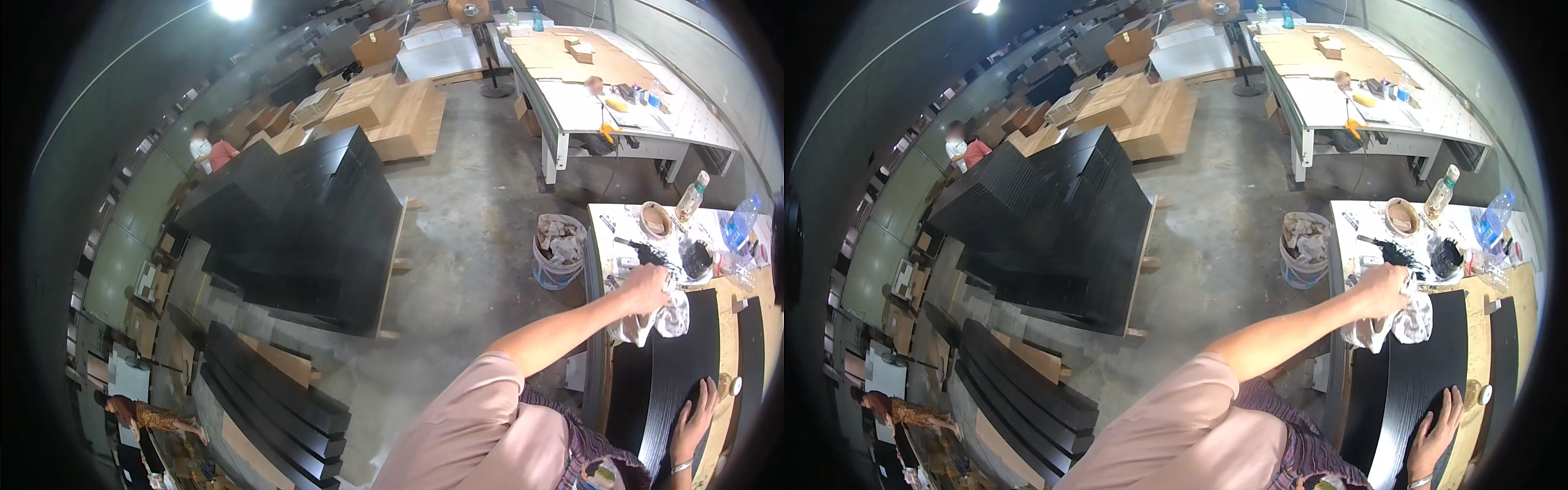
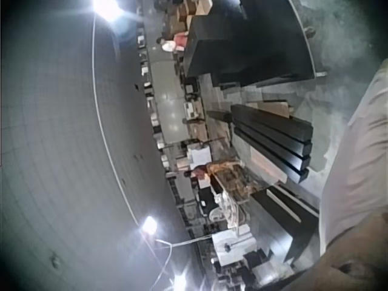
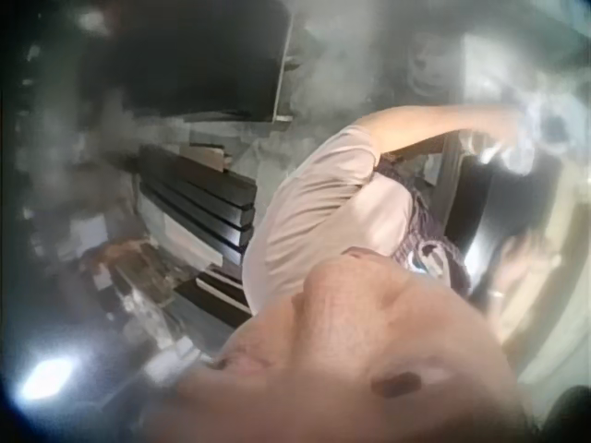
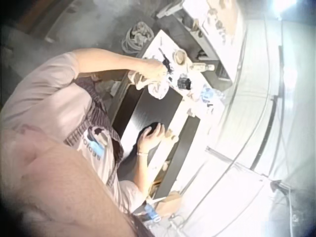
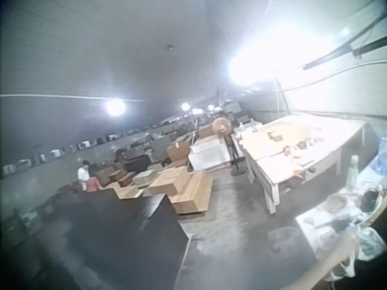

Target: The person wipes the surface of a black wooden panel with a white cloth, repeatedly dipping the cloth into a container of dark liquid and spreading it across the panel. The person also flips the panel over to wipe the other side and continues the wiping process.

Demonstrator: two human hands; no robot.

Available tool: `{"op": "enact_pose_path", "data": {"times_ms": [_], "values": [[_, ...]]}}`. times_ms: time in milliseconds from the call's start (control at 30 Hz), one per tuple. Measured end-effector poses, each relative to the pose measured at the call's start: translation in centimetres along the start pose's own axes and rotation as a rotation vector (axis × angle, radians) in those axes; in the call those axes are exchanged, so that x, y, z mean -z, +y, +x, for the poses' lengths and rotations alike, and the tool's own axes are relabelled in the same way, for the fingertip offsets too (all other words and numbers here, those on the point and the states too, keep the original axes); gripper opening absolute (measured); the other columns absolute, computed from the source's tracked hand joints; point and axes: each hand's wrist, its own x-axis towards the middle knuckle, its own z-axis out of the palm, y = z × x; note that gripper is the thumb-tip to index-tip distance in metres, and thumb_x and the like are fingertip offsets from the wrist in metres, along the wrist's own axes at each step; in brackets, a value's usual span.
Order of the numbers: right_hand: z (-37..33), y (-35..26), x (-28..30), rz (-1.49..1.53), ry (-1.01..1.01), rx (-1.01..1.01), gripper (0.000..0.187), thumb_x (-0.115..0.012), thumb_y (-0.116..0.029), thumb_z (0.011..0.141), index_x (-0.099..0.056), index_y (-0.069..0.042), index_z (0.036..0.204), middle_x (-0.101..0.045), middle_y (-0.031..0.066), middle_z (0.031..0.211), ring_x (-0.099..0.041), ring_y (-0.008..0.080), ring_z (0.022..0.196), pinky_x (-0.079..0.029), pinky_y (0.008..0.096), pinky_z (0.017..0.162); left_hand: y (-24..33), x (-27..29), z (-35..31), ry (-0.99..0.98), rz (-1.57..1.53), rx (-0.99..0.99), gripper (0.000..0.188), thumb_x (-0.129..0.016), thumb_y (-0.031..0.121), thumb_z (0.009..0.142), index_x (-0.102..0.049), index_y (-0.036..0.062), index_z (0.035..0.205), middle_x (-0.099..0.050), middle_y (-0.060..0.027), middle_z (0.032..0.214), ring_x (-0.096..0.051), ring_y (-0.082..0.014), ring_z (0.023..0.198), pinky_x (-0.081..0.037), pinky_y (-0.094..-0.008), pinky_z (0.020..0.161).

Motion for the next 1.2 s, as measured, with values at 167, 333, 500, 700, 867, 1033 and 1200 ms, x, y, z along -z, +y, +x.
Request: {"op": "enact_pose_path", "data": {"times_ms": [167,333,500,700,867,1033,1200], "values": [[0.1,0.0,0.2,0.041,0.001,0.007,0.055,-0.053,0.004,0.089,-0.051,0.000,0.144,-0.045,0.0193,0.152,-0.040,0.0412,0.143,-0.028,0.0493,0.123,0.7,-0.6,-0.5,0.178,0.140,-0.100,0.032,-0.072,0.012,0.084,-0.060,-0.0052,0.108,-0.069,-0.0278,0.094,-0.071,-0.0453,0.089,-0.057,-0.0539,0.079],[0.1,-0.1,0.2,0.053,0.018,0.024,0.055,-0.053,0.004,0.089,-0.051,0.000,0.143,-0.045,0.0191,0.152,-0.040,0.0415,0.143,-0.028,0.0494,0.123,0.3,0.7,0.0,0.337,0.401,-0.246,0.021,-0.060,0.007,0.087,-0.063,-0.0003,0.107,-0.064,-0.0215,0.099,-0.069,-0.0390,0.092,-0.056,-0.0510,0.080],[-0.2,-0.1,0.1,0.055,0.019,-0.001,0.054,-0.053,0.003,0.089,-0.052,-0.001,0.143,-0.046,0.0195,0.151,-0.041,0.0409,0.142,-0.029,0.0486,0.123,1.0,0.0,-0.8,0.202,0.383,-0.371,0.024,-0.063,0.010,0.087,-0.068,0.0089,0.110,-0.063,-0.0147,0.103,-0.066,-0.0359,0.099,-0.058,-0.0495,0.082],[-0.2,0.0,0.0,0.060,0.009,-0.012,0.056,-0.053,0.004,0.088,-0.051,-0.001,0.143,-0.046,0.0189,0.151,-0.040,0.0405,0.143,-0.029,0.0488,0.123,1.3,1.5,-0.4,0.104,0.352,-0.353,0.032,-0.070,0.016,0.085,-0.071,0.0139,0.117,-0.064,-0.0134,0.110,-0.065,-0.0353,0.109,-0.056,-0.0487,0.088],[0.1,-0.3,0.3,0.033,-0.002,-0.024,0.056,-0.052,0.004,0.088,-0.051,-0.001,0.144,-0.045,0.0190,0.152,-0.040,0.0407,0.143,-0.028,0.0487,0.123,0.6,2.9,-0.6,0.186,0.433,-0.291,0.036,-0.076,0.017,0.084,-0.072,0.0169,0.120,-0.066,-0.0119,0.105,-0.067,-0.0349,0.106,-0.057,-0.0488,0.083],[0.0,-0.1,0.2,0.062,0.005,-0.014,0.054,-0.052,0.003,0.089,-0.051,-0.001,0.143,-0.046,0.0189,0.152,-0.039,0.0398,0.144,-0.028,0.0474,0.123,-0.5,4.5,-1.9,0.045,0.091,-0.245,0.044,-0.077,0.022,0.087,-0.070,0.0149,0.130,-0.071,-0.0133,0.105,-0.071,-0.0314,0.098,-0.055,-0.0457,0.085],[-0.1,0.2,-0.2,0.068,0.008,0.000,0.053,-0.052,0.003,0.090,-0.052,0.000,0.143,-0.046,0.0189,0.151,-0.040,0.0390,0.144,-0.028,0.0465,0.123,-2.4,5.9,-2.3,0.132,-0.155,-0.095,0.043,-0.071,0.028,0.094,-0.068,0.0085,0.132,-0.072,-0.0176,0.119,-0.070,-0.0356,0.108,-0.054,-0.0425,0.093]]}}
